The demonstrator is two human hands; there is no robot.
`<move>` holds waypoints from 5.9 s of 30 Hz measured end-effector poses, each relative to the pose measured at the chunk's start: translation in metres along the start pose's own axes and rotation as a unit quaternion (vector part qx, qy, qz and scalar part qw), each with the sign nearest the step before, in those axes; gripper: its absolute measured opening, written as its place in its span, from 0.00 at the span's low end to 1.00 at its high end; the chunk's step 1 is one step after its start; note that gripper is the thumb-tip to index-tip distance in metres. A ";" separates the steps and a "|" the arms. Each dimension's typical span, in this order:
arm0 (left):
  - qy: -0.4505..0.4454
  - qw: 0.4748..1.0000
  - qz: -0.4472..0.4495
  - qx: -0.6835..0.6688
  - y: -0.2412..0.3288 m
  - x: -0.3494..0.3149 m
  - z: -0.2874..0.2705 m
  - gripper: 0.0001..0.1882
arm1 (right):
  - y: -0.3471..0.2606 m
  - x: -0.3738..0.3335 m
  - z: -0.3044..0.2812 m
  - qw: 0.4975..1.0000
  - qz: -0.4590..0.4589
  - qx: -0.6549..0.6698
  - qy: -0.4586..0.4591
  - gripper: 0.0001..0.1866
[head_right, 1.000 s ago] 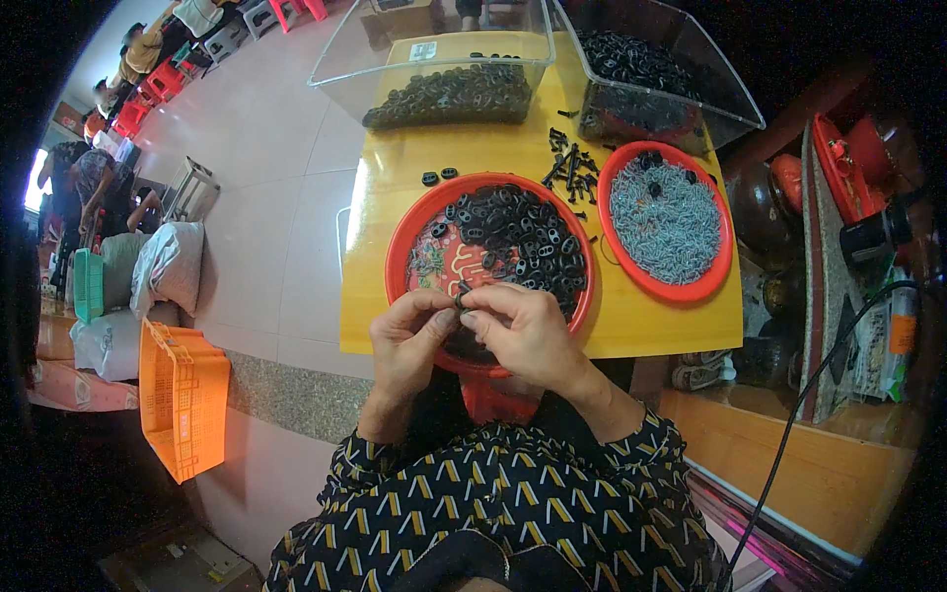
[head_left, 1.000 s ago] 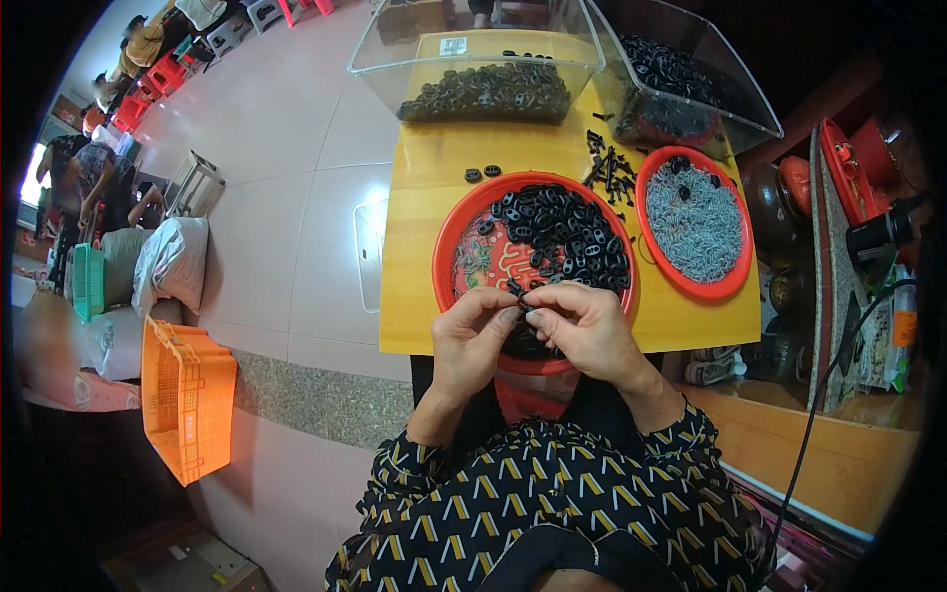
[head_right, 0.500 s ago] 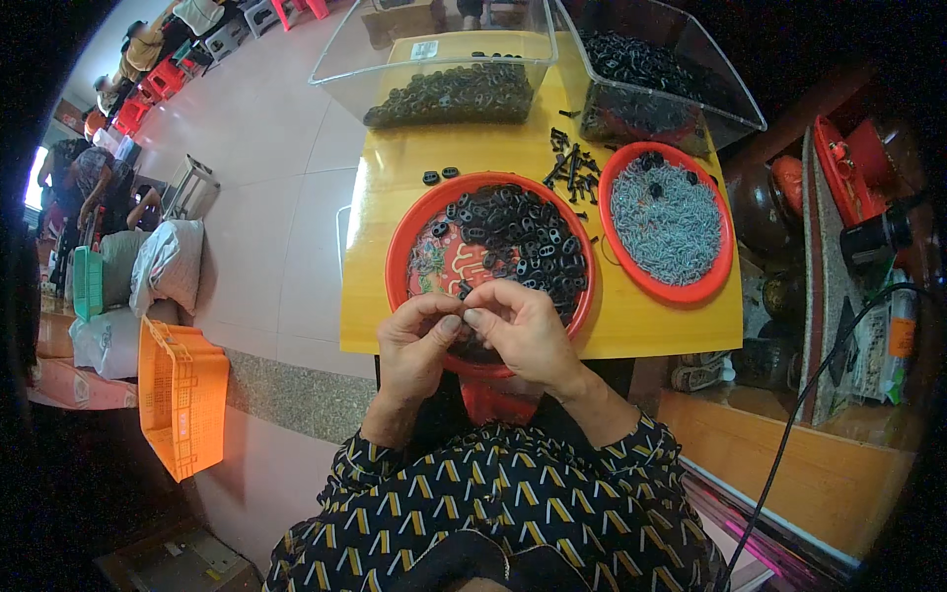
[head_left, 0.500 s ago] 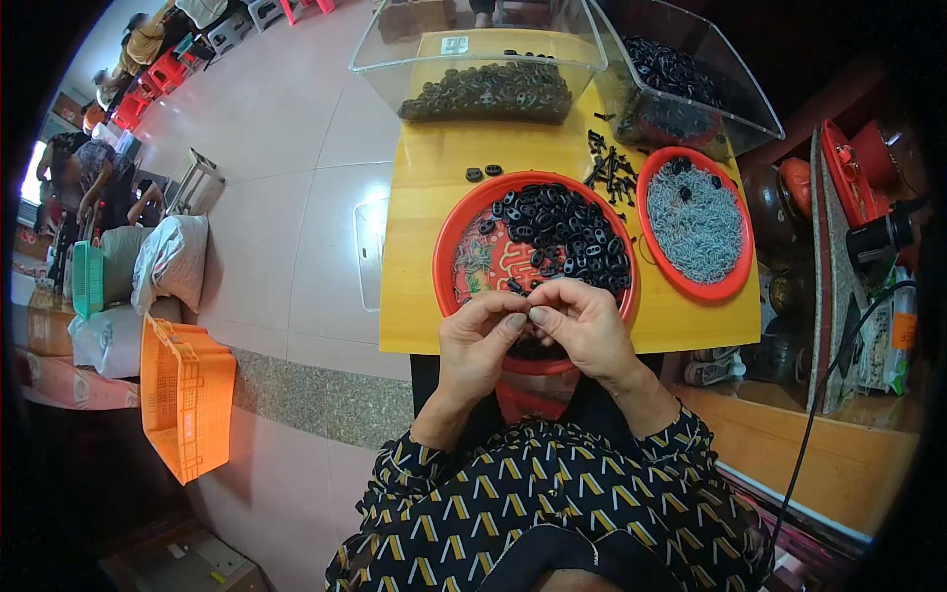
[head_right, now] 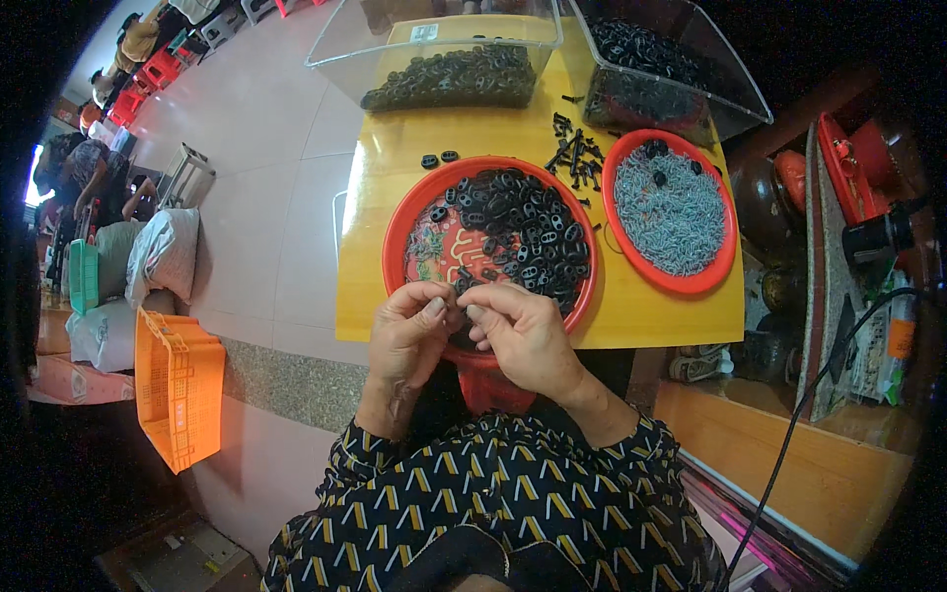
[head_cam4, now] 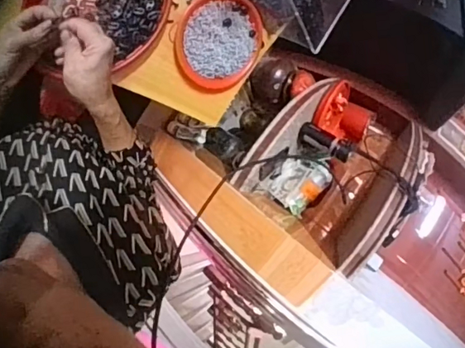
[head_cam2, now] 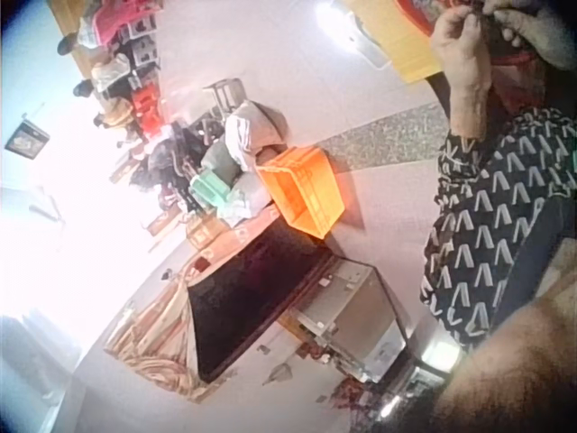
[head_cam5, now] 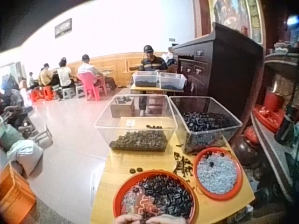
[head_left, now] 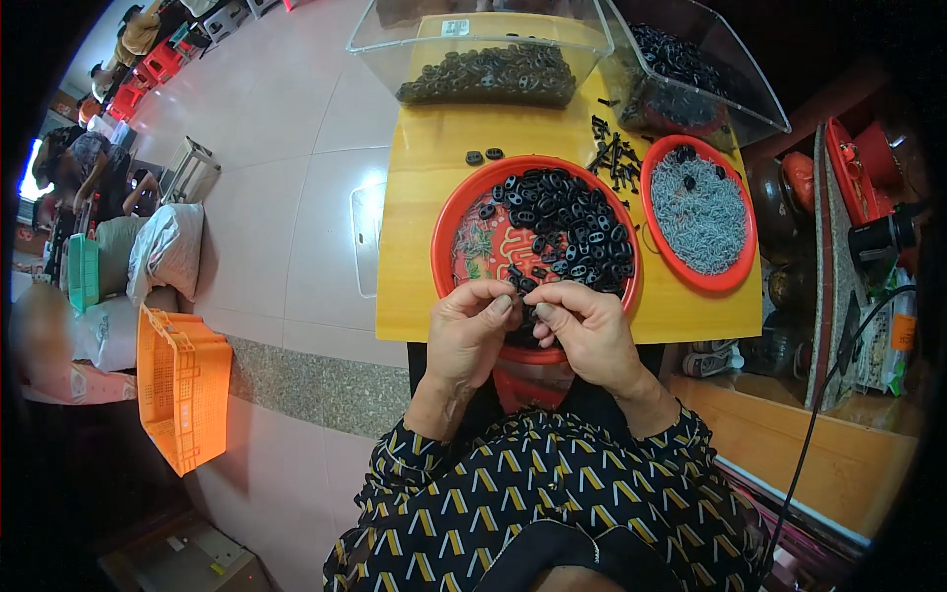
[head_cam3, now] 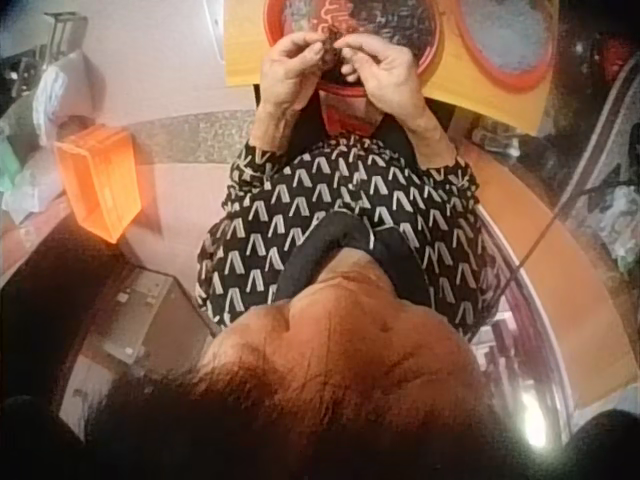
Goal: The person sits at a table and repeatedly picks up small black plastic buckle halves and metal pins from a red tray. They insert the pins into the buckle halves by hand and place the assembled units into a clear plastic container.
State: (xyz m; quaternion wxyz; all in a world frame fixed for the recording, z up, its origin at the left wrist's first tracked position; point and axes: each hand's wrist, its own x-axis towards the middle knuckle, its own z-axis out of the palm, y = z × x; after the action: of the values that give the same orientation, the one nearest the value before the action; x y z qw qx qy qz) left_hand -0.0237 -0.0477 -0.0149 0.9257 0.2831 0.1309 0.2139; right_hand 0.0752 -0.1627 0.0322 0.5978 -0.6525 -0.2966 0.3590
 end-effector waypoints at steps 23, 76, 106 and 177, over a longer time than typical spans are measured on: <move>0.032 0.999 0.008 -0.009 0.000 -0.003 0.009 0.08 | 0.001 0.001 0.004 0.999 0.005 0.049 0.019 0.05; -0.059 0.555 0.202 0.805 -0.010 0.082 0.017 0.11 | 0.012 0.001 -0.045 0.994 0.038 0.091 0.053 0.04; -0.008 0.993 -0.016 0.119 0.011 0.005 0.003 0.12 | 0.000 0.010 -0.017 0.990 0.081 0.114 0.031 0.05; -0.083 0.890 0.100 0.437 0.014 -0.002 0.030 0.12 | 0.027 0.019 -0.028 0.934 0.098 0.307 -0.155 0.12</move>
State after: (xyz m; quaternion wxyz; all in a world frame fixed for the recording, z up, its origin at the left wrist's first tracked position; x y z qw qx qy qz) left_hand -0.0194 -0.0522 0.0173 0.6894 0.6878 0.1045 0.2019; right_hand 0.1081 -0.1661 0.0041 0.6775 -0.3996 -0.1958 0.5857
